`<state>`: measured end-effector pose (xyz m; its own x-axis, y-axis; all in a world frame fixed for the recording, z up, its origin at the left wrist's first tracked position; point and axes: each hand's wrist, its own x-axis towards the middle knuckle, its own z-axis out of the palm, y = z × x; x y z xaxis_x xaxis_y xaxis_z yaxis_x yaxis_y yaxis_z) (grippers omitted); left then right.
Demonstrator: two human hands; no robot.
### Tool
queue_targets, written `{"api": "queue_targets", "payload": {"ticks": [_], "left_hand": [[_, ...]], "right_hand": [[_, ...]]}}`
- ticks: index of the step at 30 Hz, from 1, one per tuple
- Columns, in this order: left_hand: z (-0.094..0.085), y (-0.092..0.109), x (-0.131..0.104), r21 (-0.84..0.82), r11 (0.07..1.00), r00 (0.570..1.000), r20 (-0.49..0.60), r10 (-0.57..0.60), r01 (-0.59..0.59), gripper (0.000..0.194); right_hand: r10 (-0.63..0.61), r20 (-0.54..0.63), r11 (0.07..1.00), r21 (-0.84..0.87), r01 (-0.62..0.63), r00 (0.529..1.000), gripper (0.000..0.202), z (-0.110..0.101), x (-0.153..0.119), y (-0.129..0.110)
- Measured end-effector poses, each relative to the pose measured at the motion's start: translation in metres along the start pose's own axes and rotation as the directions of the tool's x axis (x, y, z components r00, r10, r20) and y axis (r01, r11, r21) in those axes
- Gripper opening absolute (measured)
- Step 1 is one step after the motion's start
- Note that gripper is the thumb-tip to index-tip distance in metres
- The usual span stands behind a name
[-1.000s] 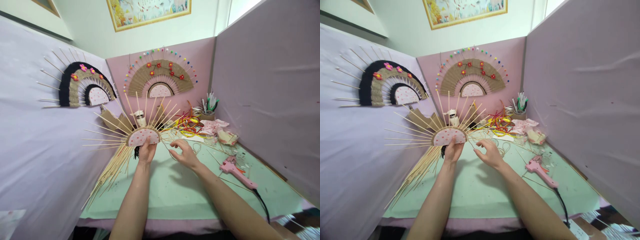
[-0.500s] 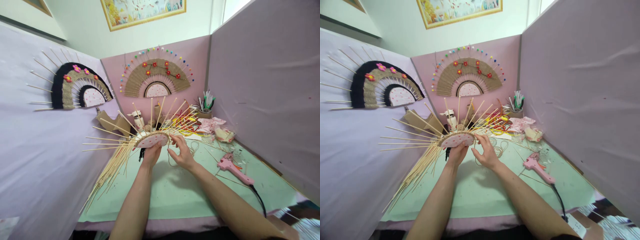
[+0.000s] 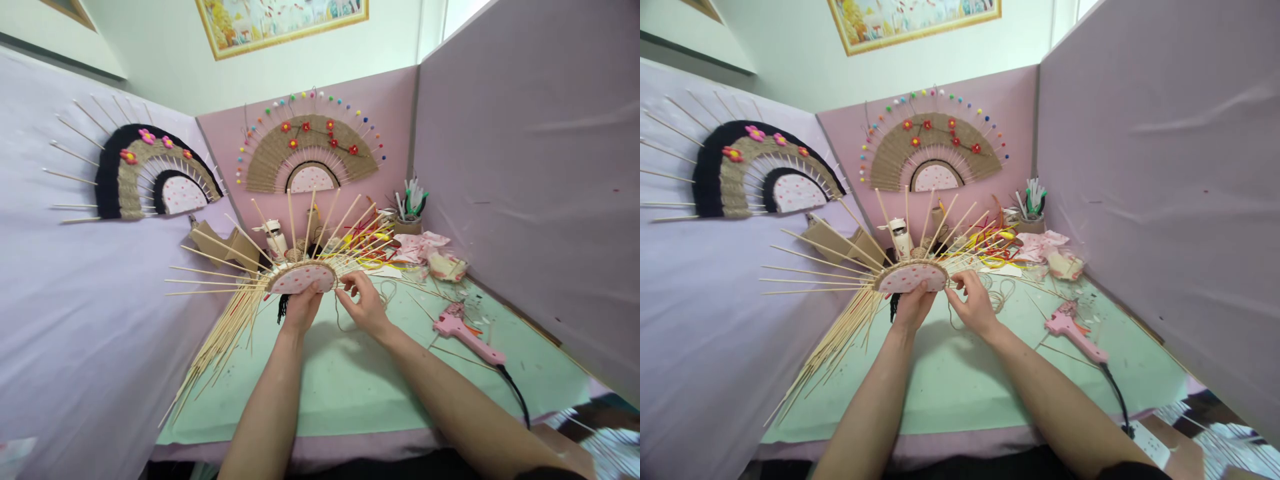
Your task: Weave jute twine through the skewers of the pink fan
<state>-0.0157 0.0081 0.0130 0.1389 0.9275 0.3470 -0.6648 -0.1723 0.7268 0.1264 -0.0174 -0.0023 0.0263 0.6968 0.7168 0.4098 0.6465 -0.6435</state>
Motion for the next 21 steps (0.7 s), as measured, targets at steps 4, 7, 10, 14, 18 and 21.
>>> {"api": "queue_targets", "payload": {"ticks": [4,7,10,14,18,21], "left_hand": [[0.001,0.001,0.001,-0.026,1.0,0.998,-0.054,0.013,-0.014,0.03],[0.0,0.0,0.001,-0.044,0.999,0.997,-0.067,0.026,-0.029,0.031],[-0.001,0.0,0.001,-0.055,0.998,0.996,-0.075,0.039,-0.043,0.031],[-0.004,-0.001,0.003,-0.089,0.995,0.991,-0.128,0.041,-0.053,0.031],[-0.009,0.001,0.005,-0.147,0.986,0.971,-0.235,0.038,-0.074,0.029],[-0.012,0.004,0.008,-0.187,0.974,0.953,-0.296,0.067,-0.126,0.027]], "right_hand": [[0.078,0.085,0.993,-0.099,-0.069,0.993,0.018,0.003,0.0,0.004],[0.08,0.138,0.993,-0.093,-0.068,0.987,0.018,0.005,-0.001,0.004],[0.105,0.16,0.995,-0.021,-0.103,0.981,0.016,0.006,-0.001,0.002],[0.225,0.264,0.955,0.13,-0.266,0.938,0.014,0.007,-0.002,0.002],[0.303,0.388,0.874,0.25,-0.416,0.87,0.012,0.01,-0.002,0.006],[0.344,0.408,0.842,0.265,-0.47,0.846,0.015,0.01,-0.001,0.008]]}}
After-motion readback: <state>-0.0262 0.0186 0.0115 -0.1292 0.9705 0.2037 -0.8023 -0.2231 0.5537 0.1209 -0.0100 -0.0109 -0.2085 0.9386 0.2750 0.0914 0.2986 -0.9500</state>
